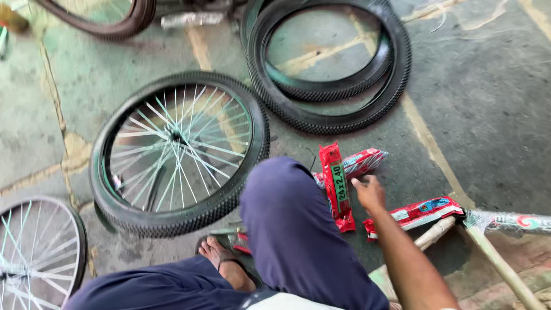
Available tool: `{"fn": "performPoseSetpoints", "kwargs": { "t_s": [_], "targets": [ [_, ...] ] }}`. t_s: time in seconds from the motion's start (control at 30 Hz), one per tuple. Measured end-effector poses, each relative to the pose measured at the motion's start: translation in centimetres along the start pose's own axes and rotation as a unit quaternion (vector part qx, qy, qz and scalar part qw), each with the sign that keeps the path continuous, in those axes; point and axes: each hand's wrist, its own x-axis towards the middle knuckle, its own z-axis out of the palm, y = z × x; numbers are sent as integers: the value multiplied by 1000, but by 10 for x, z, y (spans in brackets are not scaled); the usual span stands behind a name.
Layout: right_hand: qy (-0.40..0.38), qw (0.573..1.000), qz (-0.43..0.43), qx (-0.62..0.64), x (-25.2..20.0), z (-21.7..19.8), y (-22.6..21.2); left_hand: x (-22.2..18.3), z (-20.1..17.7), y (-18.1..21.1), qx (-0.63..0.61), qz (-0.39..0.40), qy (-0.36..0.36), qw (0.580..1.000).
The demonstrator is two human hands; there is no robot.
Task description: The person sits on the floor and installs a inner tube and tire onto a bicycle wheel by hand and using a tool.
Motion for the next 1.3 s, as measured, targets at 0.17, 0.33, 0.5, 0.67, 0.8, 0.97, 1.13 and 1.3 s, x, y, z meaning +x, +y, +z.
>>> {"fn": "performPoseSetpoints", "kwargs": {
  "t_s": [0.17, 0.33, 0.5, 0.67, 0.8, 0.97, 1.13, 1.3],
  "targets": [
    [-96, 989, 30, -111, -2, 35, -19, -44, 8, -40, -14, -47, 16, 999],
    [-171, 985, -34, -18, -17, 42, -22, -67, -34, -32, -40, -39, 37, 998],
    [-268, 896, 120, 334, -13, -2, -45, -70, -85, -1, -87, 22, 74, 993],
    [-196, 825, -39, 529, -8, -111, -181, -73, -184, 55, -264, 305, 180, 897],
    [-193, 741, -186, 615, -78, -180, -309, -110, -181, 200, -277, 158, 84, 944],
    [-313, 652, -206, 659, -173, -131, -392, -134, -145, 314, -338, 459, 234, 788],
    [-410, 628, -20, 661, -223, -26, -386, -116, -167, 296, -514, 382, 298, 708],
    [-490, 780, -291, 258, -225, 8, -357, -86, -147, 230, -358, 274, 280, 848]
  ]
}}
